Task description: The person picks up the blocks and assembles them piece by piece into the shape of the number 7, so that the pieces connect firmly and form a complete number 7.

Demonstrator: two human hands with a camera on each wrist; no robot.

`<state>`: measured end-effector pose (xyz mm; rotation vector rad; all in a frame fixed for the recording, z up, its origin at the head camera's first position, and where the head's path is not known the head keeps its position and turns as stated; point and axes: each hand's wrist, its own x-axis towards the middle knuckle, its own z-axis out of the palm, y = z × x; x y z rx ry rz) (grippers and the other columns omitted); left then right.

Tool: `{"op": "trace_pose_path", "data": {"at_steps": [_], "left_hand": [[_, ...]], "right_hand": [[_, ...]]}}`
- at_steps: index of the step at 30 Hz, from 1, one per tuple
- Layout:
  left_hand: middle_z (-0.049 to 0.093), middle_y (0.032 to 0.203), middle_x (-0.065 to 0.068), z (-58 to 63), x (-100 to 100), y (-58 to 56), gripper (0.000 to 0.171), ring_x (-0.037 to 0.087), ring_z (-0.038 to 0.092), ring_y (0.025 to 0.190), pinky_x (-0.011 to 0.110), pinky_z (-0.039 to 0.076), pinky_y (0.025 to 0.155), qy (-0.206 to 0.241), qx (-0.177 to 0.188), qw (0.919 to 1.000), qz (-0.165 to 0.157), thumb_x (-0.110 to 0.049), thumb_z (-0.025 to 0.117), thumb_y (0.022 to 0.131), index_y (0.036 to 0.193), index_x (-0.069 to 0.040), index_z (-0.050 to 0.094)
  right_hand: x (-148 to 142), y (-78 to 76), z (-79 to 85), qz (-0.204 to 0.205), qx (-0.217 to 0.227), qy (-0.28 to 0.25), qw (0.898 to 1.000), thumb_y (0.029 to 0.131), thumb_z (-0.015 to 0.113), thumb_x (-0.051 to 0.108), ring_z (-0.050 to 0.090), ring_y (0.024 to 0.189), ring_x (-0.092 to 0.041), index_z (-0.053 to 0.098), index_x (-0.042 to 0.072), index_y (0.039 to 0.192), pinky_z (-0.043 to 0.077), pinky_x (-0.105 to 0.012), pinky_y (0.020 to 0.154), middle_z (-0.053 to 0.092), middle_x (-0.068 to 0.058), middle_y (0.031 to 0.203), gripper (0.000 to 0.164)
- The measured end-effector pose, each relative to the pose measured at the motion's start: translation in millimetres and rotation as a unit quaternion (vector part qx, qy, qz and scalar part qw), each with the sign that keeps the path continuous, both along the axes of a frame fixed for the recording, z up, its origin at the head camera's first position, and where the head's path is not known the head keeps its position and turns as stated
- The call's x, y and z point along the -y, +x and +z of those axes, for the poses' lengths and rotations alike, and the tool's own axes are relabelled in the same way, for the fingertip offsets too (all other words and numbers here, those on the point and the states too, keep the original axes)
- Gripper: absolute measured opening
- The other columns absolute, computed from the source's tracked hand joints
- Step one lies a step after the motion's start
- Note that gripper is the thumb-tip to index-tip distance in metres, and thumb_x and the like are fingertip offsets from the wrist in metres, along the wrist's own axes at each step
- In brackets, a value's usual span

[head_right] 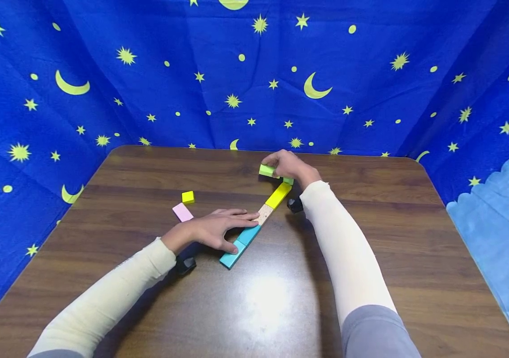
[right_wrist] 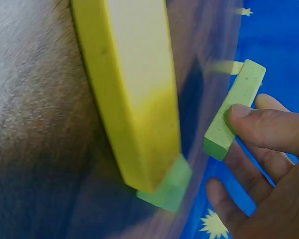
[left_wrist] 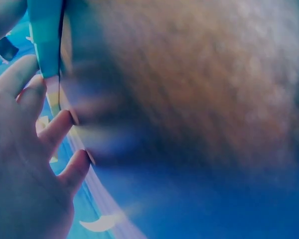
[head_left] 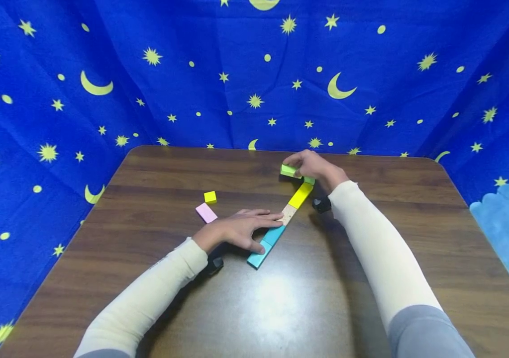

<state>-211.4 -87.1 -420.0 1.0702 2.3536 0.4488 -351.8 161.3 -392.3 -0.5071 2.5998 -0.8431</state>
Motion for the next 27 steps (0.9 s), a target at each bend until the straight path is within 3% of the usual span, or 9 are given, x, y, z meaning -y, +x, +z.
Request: {"op": "trace_pose_path", "data": {"at_steps": [12,20,27], "left_hand": [[0.018,0.167,-0.014,-0.9,0.2,-0.9,0.076,0.024,0.013,0.156,0.055,0.016,0.123,0.002,-0.012,0.9999,-0.009,-0.040,0.068,0.089,0.156,-0.029,0.033],[0.017,0.167,-0.014,0.5,0.6,-0.7,0.076,0.024,0.013,0.157,0.056,0.016,0.123,-0.001,-0.012,0.9999,-0.006,-0.039,0.068,0.090,0.156,-0.030,0.032],[0.016,0.167,-0.016,-0.3,-0.2,-0.8,0.076,0.024,0.012,0.157,0.056,0.015,0.123,-0.003,-0.006,1.0000,-0.006,-0.039,0.067,0.090,0.156,-0.031,0.031]], "right_hand": [[-4.0,-1.9,-19.7,-0.013,-0.008,0.000,1.000,0.087,0.061,-0.007,0.058,0.124,-0.035,0.060,0.004,0.136,0.047,-0.048,0.106,0.062,-0.020,0.136,0.050],[-17.0,-1.6,-24.5,-0.019,-0.021,-0.005,1.000,0.091,0.063,0.004,0.056,0.126,-0.034,0.059,0.007,0.136,0.046,-0.048,0.106,0.062,-0.019,0.137,0.045],[-24.8,3.1,-27.1,-0.026,-0.019,-0.010,0.999,0.092,0.063,0.008,0.058,0.117,-0.032,0.060,0.008,0.137,0.049,-0.043,0.097,0.061,-0.020,0.137,0.044]]}}
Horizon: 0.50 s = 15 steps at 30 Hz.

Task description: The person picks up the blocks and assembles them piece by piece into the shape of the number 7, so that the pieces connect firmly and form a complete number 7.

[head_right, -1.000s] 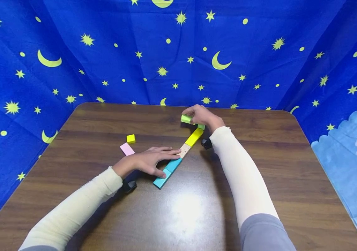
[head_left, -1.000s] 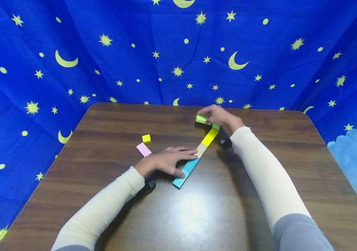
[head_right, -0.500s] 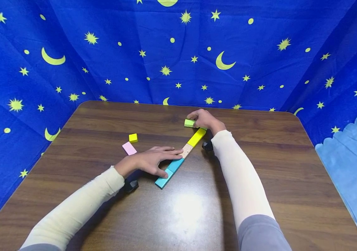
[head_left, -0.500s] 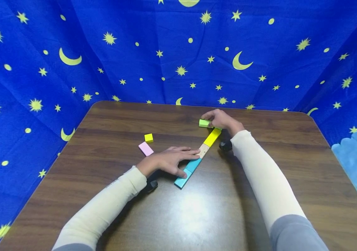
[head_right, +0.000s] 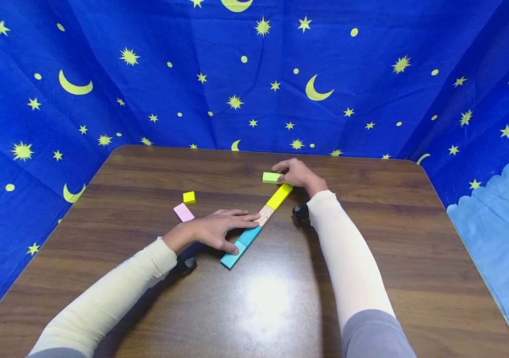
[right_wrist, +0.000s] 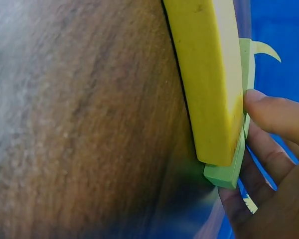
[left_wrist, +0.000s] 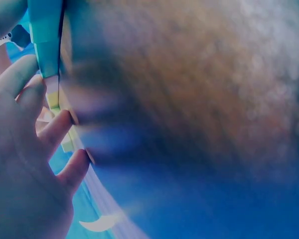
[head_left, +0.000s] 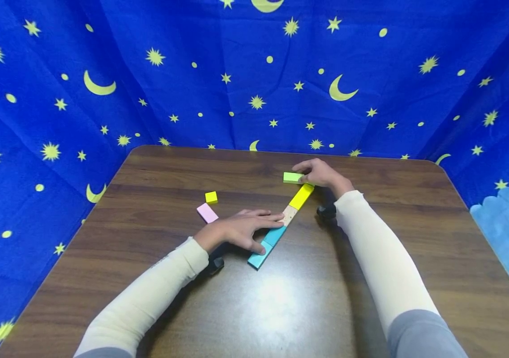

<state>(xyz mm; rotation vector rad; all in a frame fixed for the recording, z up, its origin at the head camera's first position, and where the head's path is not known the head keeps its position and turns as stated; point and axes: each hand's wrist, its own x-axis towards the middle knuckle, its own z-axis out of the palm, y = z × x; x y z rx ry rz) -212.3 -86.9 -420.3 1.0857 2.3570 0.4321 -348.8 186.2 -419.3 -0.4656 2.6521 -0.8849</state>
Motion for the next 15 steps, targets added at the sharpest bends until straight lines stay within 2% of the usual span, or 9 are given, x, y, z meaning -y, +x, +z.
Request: {"op": "trace_pose_path", "data": {"at_steps": [6,10,15], "left_hand": [[0.015,0.167,-0.016,1.0,-0.6,1.2,0.076,0.023,0.011,0.157,0.055,0.014,0.124,-0.003,0.002,1.0000,0.005,-0.039,0.068,0.090,0.156,-0.031,0.031],[0.015,0.167,-0.015,1.9,-0.3,2.1,0.076,0.024,0.011,0.157,0.055,0.013,0.124,-0.006,0.003,0.9999,0.008,-0.039,0.068,0.090,0.156,-0.031,0.032],[0.015,0.167,-0.015,1.9,-2.0,2.1,0.076,0.024,0.011,0.157,0.056,0.013,0.124,-0.004,0.004,1.0000,0.005,-0.038,0.068,0.090,0.156,-0.030,0.032]], "right_hand": [[-13.7,1.3,-5.8,-0.020,-0.009,-0.030,0.999,0.097,0.057,0.013,0.057,0.118,-0.033,0.057,0.005,0.138,0.048,-0.047,0.101,0.060,-0.021,0.135,0.042],[-25.9,2.8,-10.1,-0.045,0.006,-0.034,0.998,0.099,0.053,0.015,0.054,0.113,-0.032,0.058,0.004,0.137,0.046,-0.048,0.101,0.059,-0.022,0.135,0.039],[-31.4,4.4,-10.8,-0.043,0.026,-0.025,0.998,0.100,0.052,0.017,0.053,0.114,-0.033,0.059,0.006,0.137,0.045,-0.049,0.103,0.057,-0.023,0.139,0.039]]}}
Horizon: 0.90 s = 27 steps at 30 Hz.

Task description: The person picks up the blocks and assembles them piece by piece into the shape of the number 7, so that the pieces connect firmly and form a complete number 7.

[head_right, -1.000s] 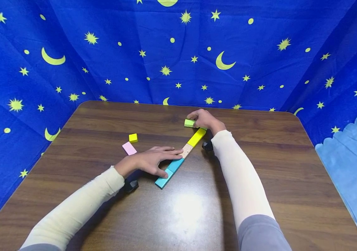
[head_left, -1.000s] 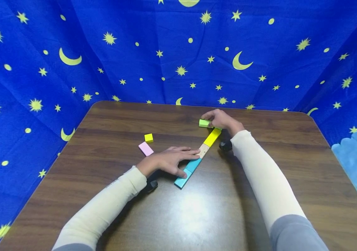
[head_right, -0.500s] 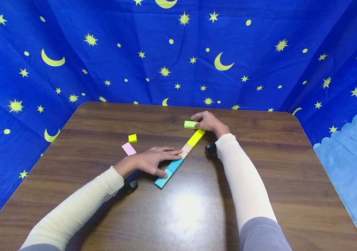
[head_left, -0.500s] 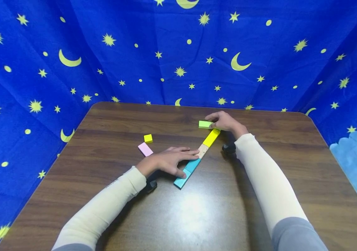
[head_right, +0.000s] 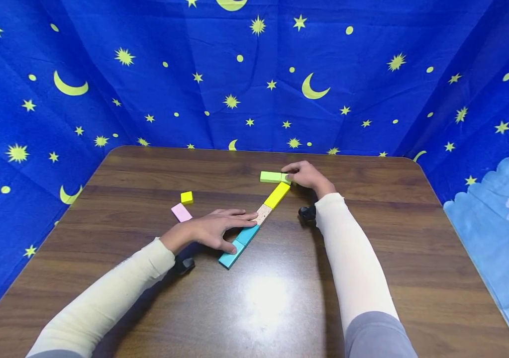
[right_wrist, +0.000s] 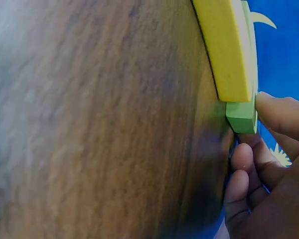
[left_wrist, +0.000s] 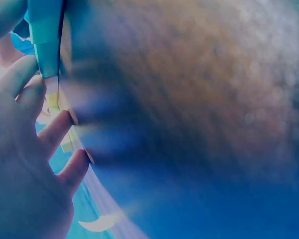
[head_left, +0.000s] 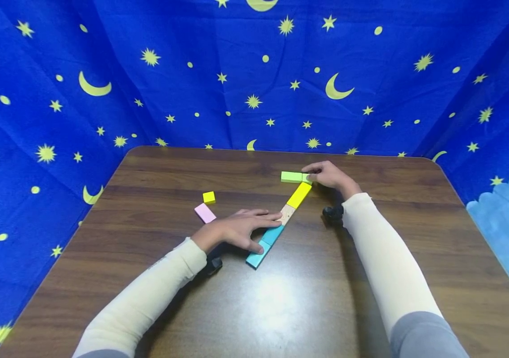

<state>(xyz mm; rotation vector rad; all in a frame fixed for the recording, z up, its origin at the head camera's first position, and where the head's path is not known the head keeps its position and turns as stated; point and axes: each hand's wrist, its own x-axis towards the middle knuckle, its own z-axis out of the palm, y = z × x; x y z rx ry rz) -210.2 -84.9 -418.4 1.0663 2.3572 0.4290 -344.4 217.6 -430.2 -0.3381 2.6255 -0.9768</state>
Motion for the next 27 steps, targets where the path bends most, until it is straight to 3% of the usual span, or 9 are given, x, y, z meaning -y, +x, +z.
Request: {"op": "trace_pose_path", "data": {"at_steps": [11,18,27], "left_hand": [[0.015,0.167,-0.015,0.2,-0.8,-0.5,0.076,0.023,0.011,0.157,0.056,0.013,0.124,0.002,0.003,1.0000,0.001,-0.038,0.069,0.090,0.156,-0.030,0.032],[0.016,0.167,-0.015,-0.1,-1.1,-0.4,0.076,0.023,0.012,0.157,0.055,0.014,0.124,0.000,-0.001,1.0000,0.001,-0.038,0.069,0.089,0.156,-0.030,0.032],[0.016,0.167,-0.015,0.1,-1.6,-0.2,0.077,0.024,0.012,0.157,0.055,0.015,0.124,-0.002,-0.004,1.0000,-0.002,-0.037,0.070,0.089,0.156,-0.030,0.033]], "right_hand": [[6.4,-2.8,2.9,-0.004,0.011,0.001,1.000,0.100,0.056,0.027,0.048,0.134,-0.036,0.062,0.011,0.135,0.036,-0.054,0.114,0.054,-0.018,0.146,0.039],[11.5,-3.8,0.0,-0.021,-0.007,-0.002,1.000,0.097,0.062,0.028,0.056,0.119,-0.032,0.068,0.008,0.126,0.044,-0.048,0.105,0.062,-0.019,0.136,0.036],[15.8,-3.4,-1.6,-0.034,-0.009,0.013,0.999,0.096,0.062,0.031,0.055,0.119,-0.032,0.069,0.008,0.126,0.045,-0.047,0.103,0.062,-0.018,0.136,0.038]]}}
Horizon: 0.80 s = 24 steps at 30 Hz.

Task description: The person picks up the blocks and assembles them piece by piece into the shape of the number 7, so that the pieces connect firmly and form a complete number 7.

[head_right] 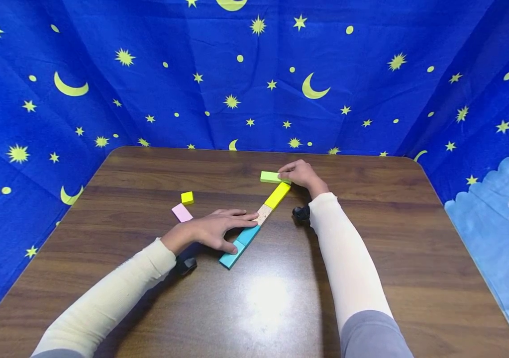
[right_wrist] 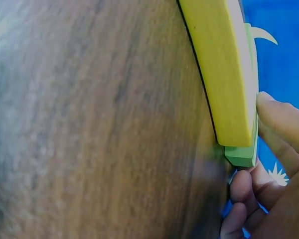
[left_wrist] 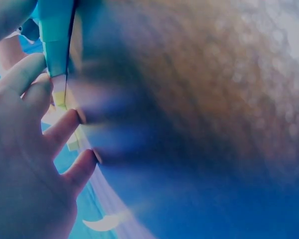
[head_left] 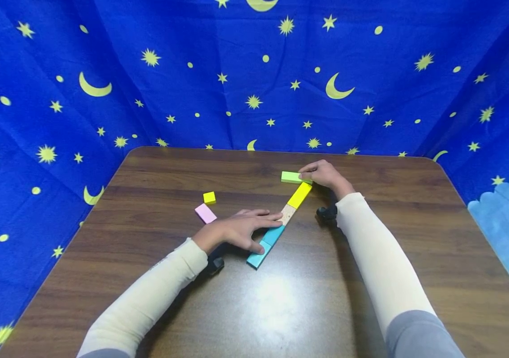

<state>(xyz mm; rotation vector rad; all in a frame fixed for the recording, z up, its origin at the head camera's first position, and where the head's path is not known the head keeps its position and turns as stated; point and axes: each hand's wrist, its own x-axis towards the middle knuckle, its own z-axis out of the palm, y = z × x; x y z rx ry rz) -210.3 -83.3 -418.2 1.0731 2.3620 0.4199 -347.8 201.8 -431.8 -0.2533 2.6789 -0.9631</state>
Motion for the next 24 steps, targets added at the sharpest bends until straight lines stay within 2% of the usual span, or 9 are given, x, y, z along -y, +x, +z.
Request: {"op": "trace_pose_path", "data": {"at_steps": [7,16,20,24], "left_hand": [[0.016,0.167,-0.015,1.3,-0.4,0.0,0.076,0.025,0.012,0.157,0.055,0.014,0.124,0.000,0.000,1.0000,0.000,-0.037,0.069,0.089,0.156,-0.029,0.033],[0.012,0.168,-0.015,2.1,-1.0,-1.3,0.077,0.027,0.012,0.157,0.057,0.014,0.124,-0.004,-0.003,1.0000,-0.003,-0.038,0.067,0.089,0.156,-0.030,0.031],[0.012,0.169,-0.011,2.8,0.0,-2.3,0.075,0.027,0.015,0.156,0.058,0.016,0.123,0.020,0.000,0.9998,-0.001,-0.038,0.064,0.091,0.157,-0.027,0.030],[0.013,0.169,-0.004,5.5,7.5,-3.2,0.072,0.028,0.020,0.155,0.058,0.019,0.123,0.070,-0.013,0.9974,0.010,-0.035,0.063,0.093,0.157,-0.021,0.032]], "right_hand": [[-2.1,0.7,-1.0,-0.004,0.002,-0.004,1.000,0.097,0.062,0.029,0.055,0.120,-0.032,0.068,0.009,0.127,0.045,-0.048,0.104,0.062,-0.018,0.137,0.037],[-7.8,3.3,0.1,0.017,-0.006,-0.010,1.000,0.100,0.056,0.030,0.052,0.124,-0.035,0.062,0.008,0.134,0.043,-0.052,0.107,0.057,-0.020,0.141,0.041],[-9.2,6.3,1.2,0.036,-0.073,0.009,0.997,0.101,0.054,0.023,0.054,0.111,-0.034,0.062,0.004,0.132,0.047,-0.048,0.095,0.060,-0.022,0.128,0.037],[-7.8,14.1,11.2,0.062,-0.154,0.031,0.986,0.097,0.057,0.011,0.055,0.098,-0.030,0.066,0.001,0.126,0.047,-0.044,0.085,0.061,-0.019,0.110,0.031]]}}
